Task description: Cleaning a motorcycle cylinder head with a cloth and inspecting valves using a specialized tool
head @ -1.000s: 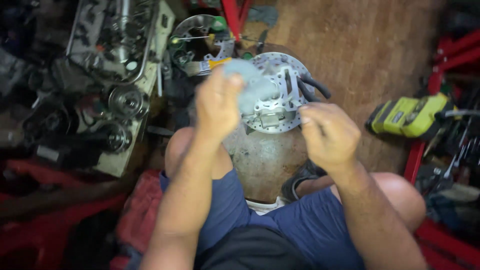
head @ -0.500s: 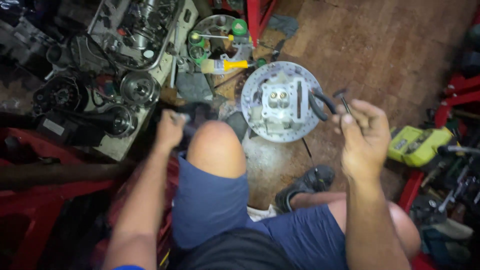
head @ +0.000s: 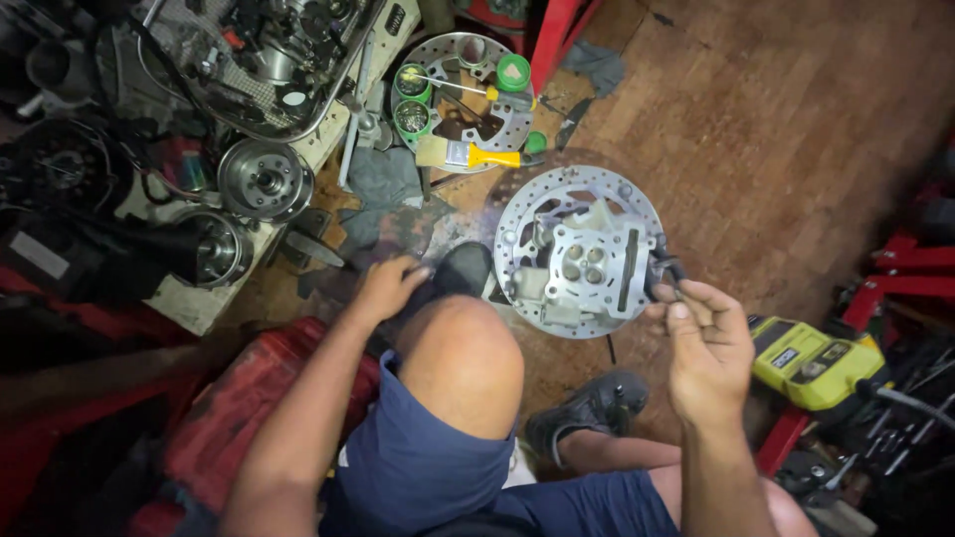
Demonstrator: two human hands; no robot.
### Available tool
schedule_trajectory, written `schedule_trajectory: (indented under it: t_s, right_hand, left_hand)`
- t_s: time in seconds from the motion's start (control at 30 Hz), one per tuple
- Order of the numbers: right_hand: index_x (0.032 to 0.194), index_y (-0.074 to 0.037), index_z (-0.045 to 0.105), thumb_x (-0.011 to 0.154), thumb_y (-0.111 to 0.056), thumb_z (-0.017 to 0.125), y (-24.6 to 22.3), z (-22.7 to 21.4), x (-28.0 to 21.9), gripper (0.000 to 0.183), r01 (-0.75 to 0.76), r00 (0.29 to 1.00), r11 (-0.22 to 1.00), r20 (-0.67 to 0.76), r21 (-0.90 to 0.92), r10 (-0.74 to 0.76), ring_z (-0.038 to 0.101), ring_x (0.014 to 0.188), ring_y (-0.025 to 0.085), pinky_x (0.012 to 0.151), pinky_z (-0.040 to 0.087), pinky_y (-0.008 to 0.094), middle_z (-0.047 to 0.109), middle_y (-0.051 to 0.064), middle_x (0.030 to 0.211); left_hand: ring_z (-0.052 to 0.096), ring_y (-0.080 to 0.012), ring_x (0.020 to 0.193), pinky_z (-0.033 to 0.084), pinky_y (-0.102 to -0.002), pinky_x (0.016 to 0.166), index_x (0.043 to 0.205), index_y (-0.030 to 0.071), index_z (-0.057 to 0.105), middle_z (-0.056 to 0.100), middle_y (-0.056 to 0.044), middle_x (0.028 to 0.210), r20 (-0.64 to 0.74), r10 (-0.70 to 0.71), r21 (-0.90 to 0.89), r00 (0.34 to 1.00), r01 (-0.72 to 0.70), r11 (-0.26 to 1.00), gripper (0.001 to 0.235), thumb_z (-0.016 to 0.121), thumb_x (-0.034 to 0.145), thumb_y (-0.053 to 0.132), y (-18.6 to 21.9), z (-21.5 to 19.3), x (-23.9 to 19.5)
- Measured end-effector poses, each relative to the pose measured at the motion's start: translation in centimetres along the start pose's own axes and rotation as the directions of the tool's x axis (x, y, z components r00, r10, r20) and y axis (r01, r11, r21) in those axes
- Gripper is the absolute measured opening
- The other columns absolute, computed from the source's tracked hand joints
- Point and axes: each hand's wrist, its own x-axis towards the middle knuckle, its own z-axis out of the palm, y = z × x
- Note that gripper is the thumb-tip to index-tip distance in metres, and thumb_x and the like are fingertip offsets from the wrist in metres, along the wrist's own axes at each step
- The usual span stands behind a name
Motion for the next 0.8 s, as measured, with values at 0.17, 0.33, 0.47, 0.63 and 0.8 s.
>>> schedule_trajectory:
  t_s: [0.17,0.33,0.47,0.63,0.8]
  right_hand:
    - [0.126,-0.001,0.049,0.107,0.003,0.053,-2.5,5.6,1.0,0.020,0.135,0.991,0.983,-0.006,0.126,-0.135,0.073,0.080,0.024,0.064,0.062,0.025,0.071,0.025,0.108]
    - [0.127,0.002,0.047,0.106,0.002,0.056,-2.3,8.5,2.2,0.023,0.351,0.936,0.917,-0.067,0.189,-0.345,0.070,0.073,0.024,0.059,0.061,0.028,0.067,0.025,0.097]
    - [0.121,-0.003,0.049,0.108,-0.015,0.064,-6.1,12.1,2.3,0.023,0.511,0.852,0.856,-0.175,0.079,-0.493,0.060,0.077,0.013,0.068,0.054,0.022,0.064,0.013,0.097]
    - [0.112,0.002,0.059,0.108,-0.007,0.062,-3.4,16.3,10.7,0.011,0.628,0.765,0.765,-0.065,-0.143,-0.641,0.057,0.080,0.019,0.075,0.050,0.028,0.061,0.017,0.094]
    - [0.117,0.005,0.076,0.091,0.004,0.084,3.2,19.6,18.0,0.027,0.886,0.417,0.341,0.216,-0.315,-0.883,0.061,0.095,0.028,0.095,0.042,0.032,0.066,0.021,0.103]
  left_hand:
    - [0.070,-0.0377,0.112,0.056,-0.049,0.096,0.107,0.013,0.080,0.078,-0.014,0.110,-0.309,0.536,-0.358,0.786,-0.618,0.700,0.021,0.071,0.094,0.027,15.1,-11.3,-7.1]
    - [0.074,-0.0339,0.107,0.059,-0.049,0.097,0.114,0.015,0.076,0.077,-0.013,0.111,-0.396,0.583,-0.474,0.709,-0.702,0.532,0.029,0.063,0.097,0.036,25.9,-13.1,-11.4]
    - [0.075,-0.0320,0.109,0.062,-0.042,0.095,0.111,0.018,0.075,0.078,-0.007,0.109,-0.468,0.520,-0.623,0.714,-0.684,0.379,0.024,0.066,0.095,0.034,28.8,-11.5,-11.0]
    - [0.075,-0.0268,0.098,0.062,-0.039,0.086,0.111,0.021,0.071,0.073,-0.002,0.097,-0.804,0.335,-0.387,0.491,-0.860,0.333,0.022,0.064,0.095,0.036,27.5,-11.3,-10.1]
    - [0.070,-0.0328,0.077,0.054,-0.043,0.071,0.098,0.014,0.068,0.067,-0.010,0.082,-0.917,0.386,0.040,0.104,-0.937,0.348,0.017,0.058,0.097,0.029,27.2,-12.7,-11.0]
